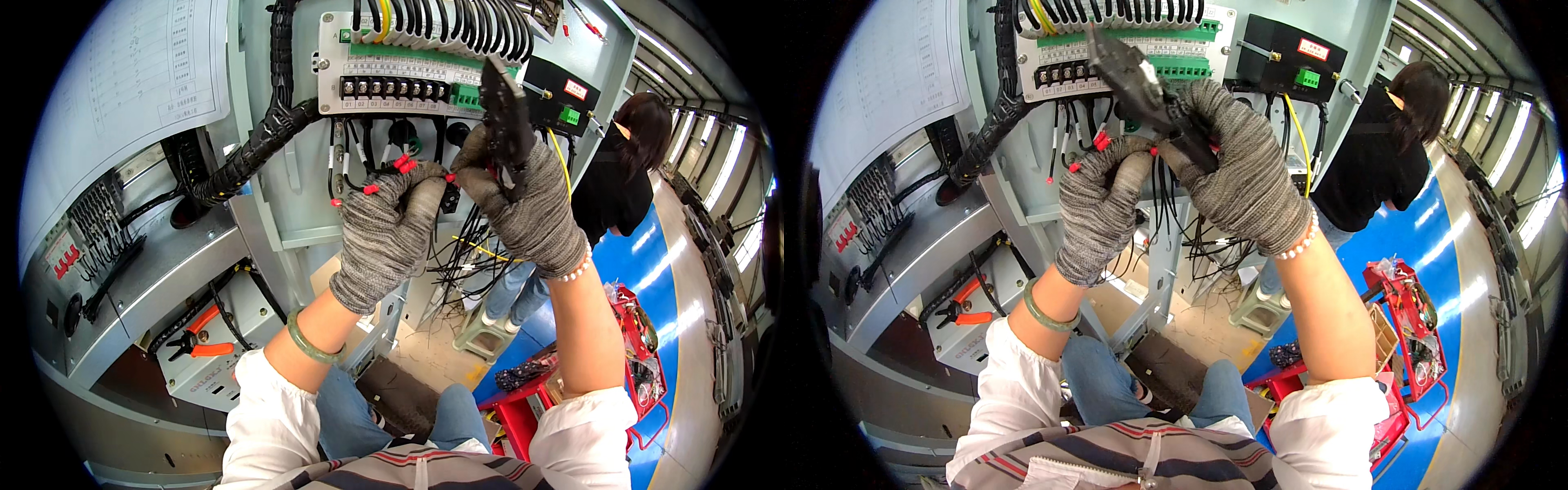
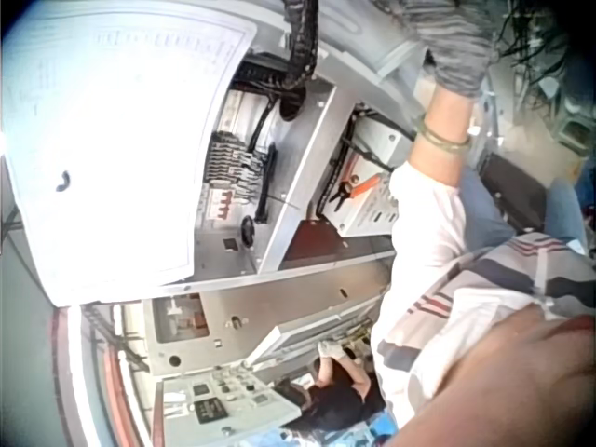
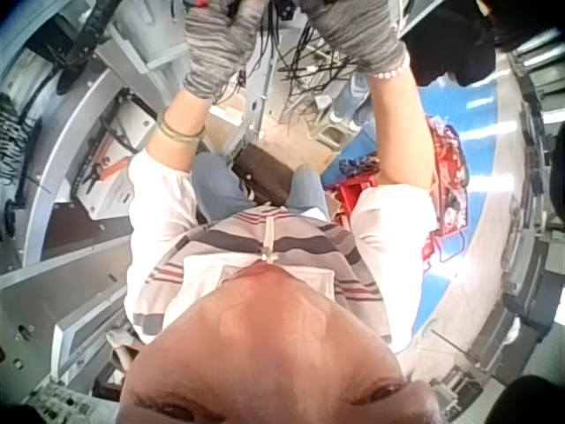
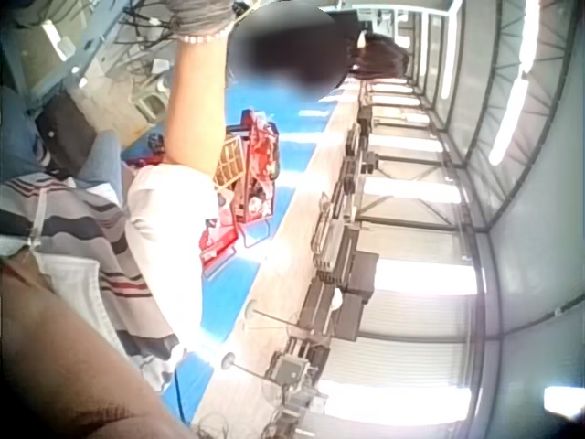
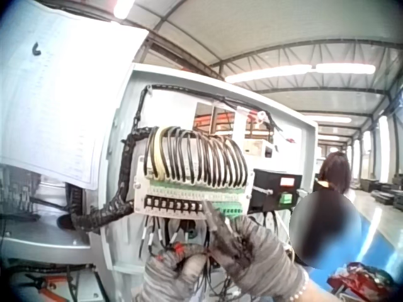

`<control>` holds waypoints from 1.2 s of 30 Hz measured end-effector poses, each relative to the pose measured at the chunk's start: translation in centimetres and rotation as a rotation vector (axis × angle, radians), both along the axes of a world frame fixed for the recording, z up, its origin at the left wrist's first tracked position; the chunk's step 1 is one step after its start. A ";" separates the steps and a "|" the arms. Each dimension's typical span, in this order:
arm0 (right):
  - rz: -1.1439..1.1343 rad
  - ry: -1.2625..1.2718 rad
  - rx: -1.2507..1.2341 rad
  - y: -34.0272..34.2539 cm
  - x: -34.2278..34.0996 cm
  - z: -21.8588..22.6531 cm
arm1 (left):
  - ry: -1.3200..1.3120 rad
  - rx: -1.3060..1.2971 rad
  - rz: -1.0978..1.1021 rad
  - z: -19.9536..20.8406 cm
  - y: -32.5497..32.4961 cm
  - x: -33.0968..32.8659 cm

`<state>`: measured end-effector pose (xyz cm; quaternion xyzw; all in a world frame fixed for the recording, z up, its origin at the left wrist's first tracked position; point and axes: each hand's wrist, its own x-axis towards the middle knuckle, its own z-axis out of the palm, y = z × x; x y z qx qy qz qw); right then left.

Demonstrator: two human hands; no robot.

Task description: The person strips wire insulation using pliers and connects wires to terminal blocks inside an electrical cabinet. They use a screwdriver to tighten terminal screws and organize the wiring within the panel.

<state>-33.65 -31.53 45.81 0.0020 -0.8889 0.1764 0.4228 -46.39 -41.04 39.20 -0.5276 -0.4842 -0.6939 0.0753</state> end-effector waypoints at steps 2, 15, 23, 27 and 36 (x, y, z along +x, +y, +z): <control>-0.006 -0.032 -0.052 0.0 0.1 0.0 | 0.028 0.020 0.012 -0.1 0.0 0.0; -0.035 0.094 0.110 -0.3 -0.5 -0.1 | -0.063 0.045 -0.073 -0.3 0.5 0.0; 0.164 0.303 -0.315 -0.4 1.7 -1.7 | -0.109 0.045 -0.059 -0.3 1.0 0.6; 0.499 0.389 -0.924 -1.8 3.1 -3.9 | -0.190 0.068 -0.112 0.2 0.8 1.3; 0.982 0.530 -1.444 -2.9 -0.1 -5.4 | -0.579 0.050 -0.385 0.5 1.3 2.0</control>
